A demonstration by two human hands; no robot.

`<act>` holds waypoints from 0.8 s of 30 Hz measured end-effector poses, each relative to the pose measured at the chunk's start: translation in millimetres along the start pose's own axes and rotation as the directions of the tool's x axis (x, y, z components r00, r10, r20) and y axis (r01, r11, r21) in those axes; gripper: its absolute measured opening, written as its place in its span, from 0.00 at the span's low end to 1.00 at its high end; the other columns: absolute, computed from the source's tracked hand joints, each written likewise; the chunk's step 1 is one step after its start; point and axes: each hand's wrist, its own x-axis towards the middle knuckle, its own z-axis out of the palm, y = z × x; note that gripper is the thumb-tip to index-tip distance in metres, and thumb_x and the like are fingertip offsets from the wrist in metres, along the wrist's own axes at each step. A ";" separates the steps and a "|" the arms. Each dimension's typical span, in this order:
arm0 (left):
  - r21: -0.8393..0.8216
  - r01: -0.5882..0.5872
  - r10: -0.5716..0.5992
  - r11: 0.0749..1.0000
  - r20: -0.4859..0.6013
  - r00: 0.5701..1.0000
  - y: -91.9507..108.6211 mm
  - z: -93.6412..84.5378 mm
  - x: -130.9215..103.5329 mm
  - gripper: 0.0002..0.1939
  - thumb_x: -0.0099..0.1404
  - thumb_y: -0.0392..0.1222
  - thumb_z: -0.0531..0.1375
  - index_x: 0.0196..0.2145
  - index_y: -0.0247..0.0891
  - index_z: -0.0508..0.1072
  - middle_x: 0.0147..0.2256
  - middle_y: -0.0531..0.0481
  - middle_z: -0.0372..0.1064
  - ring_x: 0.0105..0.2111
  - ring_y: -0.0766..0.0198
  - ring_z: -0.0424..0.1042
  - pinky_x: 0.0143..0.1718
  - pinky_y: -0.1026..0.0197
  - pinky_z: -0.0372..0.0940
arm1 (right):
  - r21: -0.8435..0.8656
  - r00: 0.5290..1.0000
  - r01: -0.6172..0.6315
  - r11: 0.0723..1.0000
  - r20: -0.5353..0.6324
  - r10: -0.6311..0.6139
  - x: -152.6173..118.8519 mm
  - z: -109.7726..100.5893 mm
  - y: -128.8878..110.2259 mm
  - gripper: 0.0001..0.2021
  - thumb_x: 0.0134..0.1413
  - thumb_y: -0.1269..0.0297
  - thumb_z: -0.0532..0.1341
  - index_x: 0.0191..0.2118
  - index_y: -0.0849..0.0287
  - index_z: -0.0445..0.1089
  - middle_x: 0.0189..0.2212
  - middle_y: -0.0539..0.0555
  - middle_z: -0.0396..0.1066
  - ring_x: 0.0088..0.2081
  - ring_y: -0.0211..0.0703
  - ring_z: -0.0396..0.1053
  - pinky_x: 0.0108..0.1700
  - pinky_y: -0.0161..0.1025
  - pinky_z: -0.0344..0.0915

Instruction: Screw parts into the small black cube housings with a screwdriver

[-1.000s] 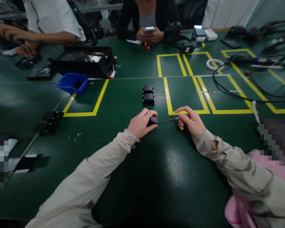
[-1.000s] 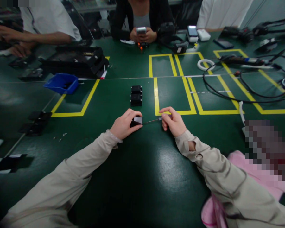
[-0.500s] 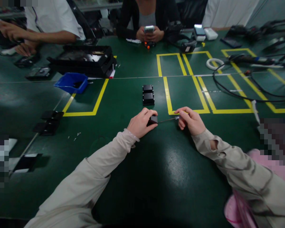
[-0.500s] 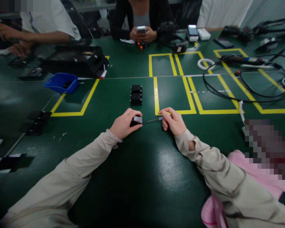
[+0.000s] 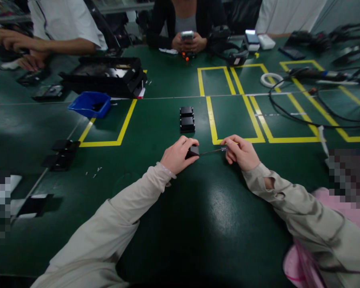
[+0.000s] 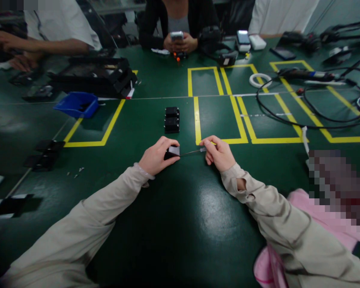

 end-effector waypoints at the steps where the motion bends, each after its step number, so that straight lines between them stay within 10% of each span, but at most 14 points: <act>1: -0.001 -0.002 0.002 1.000 0.000 1.000 0.2 0.0 -0.1 0.19 0.63 0.44 0.62 0.50 0.43 0.63 0.47 0.48 0.63 0.43 0.58 0.70 0.42 0.56 0.69 | -0.011 1.000 0.002 1.000 -0.001 -0.002 -0.1 -0.3 0.4 0.14 0.59 0.51 0.59 0.37 0.58 0.66 0.10 0.38 0.52 0.11 0.30 0.54 0.16 0.31 0.55; 24: -0.006 -0.006 0.006 1.000 -0.006 1.000 -0.3 0.3 0.5 0.19 0.63 0.44 0.63 0.50 0.43 0.63 0.47 0.48 0.63 0.44 0.58 0.70 0.42 0.56 0.69 | -0.030 1.000 0.012 0.999 -0.009 -0.013 -1.0 1.5 -4.1 0.15 0.57 0.49 0.60 0.35 0.58 0.65 0.09 0.37 0.50 0.11 0.30 0.54 0.16 0.31 0.55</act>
